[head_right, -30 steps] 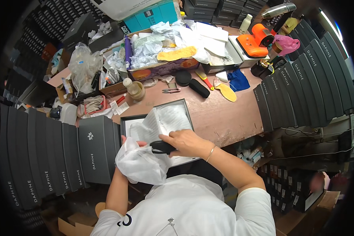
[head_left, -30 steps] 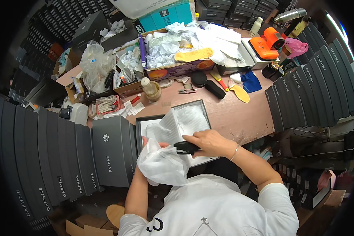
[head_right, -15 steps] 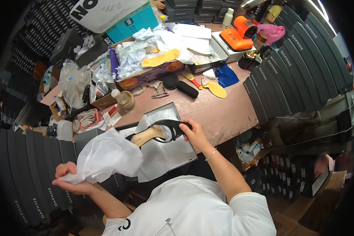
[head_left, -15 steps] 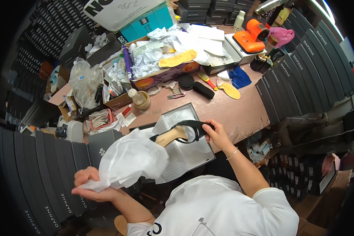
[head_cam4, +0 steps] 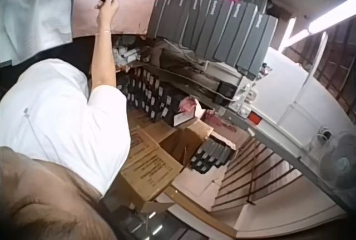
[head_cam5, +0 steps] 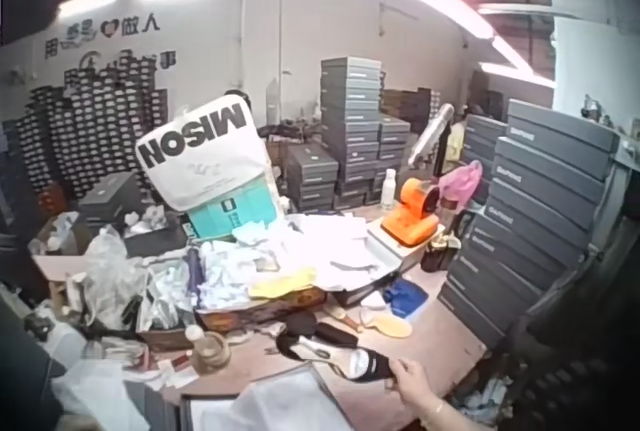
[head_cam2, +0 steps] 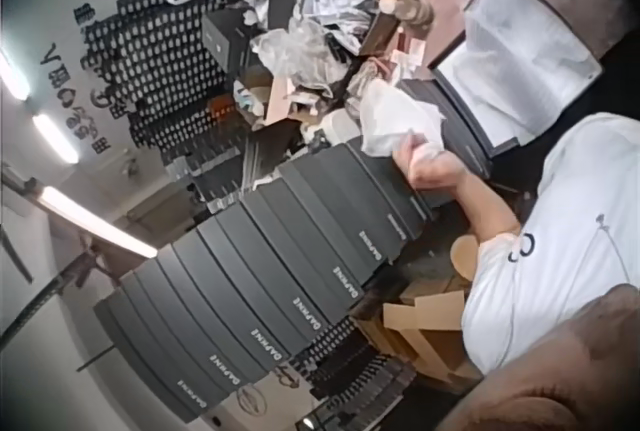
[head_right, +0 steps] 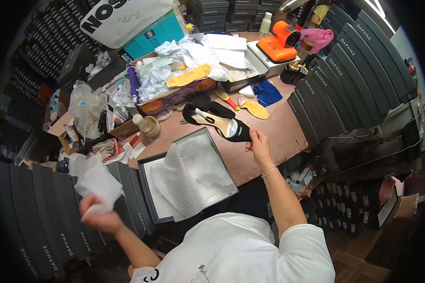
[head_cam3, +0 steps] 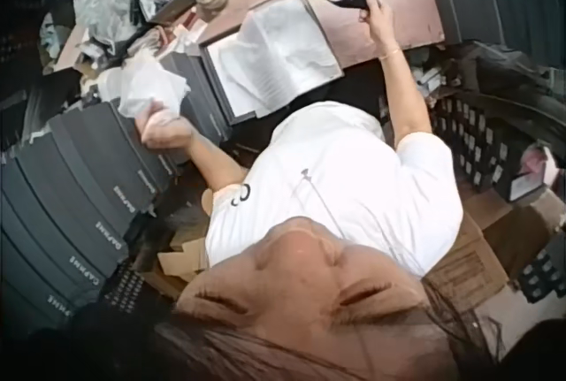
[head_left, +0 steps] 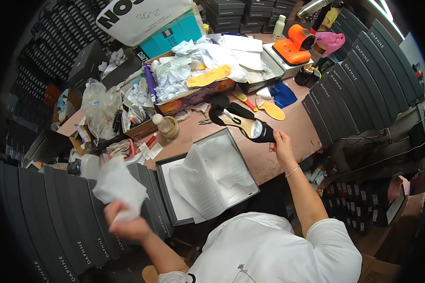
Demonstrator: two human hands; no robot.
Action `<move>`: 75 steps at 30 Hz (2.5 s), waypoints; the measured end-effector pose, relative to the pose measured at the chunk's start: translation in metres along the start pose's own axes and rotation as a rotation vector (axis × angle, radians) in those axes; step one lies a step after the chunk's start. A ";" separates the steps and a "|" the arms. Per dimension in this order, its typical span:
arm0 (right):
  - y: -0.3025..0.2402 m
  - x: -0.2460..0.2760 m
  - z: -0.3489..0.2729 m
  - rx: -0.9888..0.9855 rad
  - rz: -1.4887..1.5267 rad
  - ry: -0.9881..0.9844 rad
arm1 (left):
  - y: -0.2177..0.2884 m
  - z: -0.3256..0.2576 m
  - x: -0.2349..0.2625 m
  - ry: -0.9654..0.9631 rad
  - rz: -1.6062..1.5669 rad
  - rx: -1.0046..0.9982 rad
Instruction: Packing black high-heeled shoes into boxes with tissue paper at a workstation.
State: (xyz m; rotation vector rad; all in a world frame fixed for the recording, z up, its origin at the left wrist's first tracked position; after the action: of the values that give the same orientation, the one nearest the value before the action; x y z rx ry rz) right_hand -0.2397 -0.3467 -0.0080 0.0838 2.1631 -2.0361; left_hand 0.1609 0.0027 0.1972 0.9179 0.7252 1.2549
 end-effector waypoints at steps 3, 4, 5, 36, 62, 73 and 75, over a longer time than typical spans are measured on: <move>-0.015 -0.019 0.002 -0.031 -0.080 -0.200 | -0.162 -0.082 -0.103 -0.865 0.407 0.438; -0.025 -0.034 0.001 -0.030 -0.133 -0.326 | -0.230 -0.105 -0.094 -0.778 0.155 0.899; -0.042 -0.049 0.001 -0.016 -0.191 -0.440 | -0.236 -0.095 -0.092 -0.694 0.004 0.914; 0.018 -0.205 -0.207 0.759 -0.653 -1.161 | -0.119 -0.274 -0.085 -0.432 -0.651 1.906; -0.031 -0.159 -0.110 0.638 -0.741 -0.736 | -0.141 -0.282 -0.091 -0.411 -0.636 1.883; -0.026 -0.183 -0.129 0.846 -0.690 -0.911 | -0.160 -0.282 -0.086 -0.306 -0.672 1.968; -0.025 -0.184 -0.108 0.812 -0.868 -0.831 | -0.161 -0.274 -0.089 -0.408 -0.770 1.859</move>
State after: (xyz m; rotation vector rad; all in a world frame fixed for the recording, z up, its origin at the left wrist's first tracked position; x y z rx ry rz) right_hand -0.0721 -0.2267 0.0521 -1.5000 0.8133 -2.4989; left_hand -0.0179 -0.0465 -0.0757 1.9193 1.6628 -0.6510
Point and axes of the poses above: each hand's wrist, its own z-axis towards the middle knuckle, its own x-axis out of the back of the hand, y = z × x, the point moved 9 cm from there along z, towards the middle knuckle, and after that the axes turned 13 degrees about x, right-handed, at the moved point
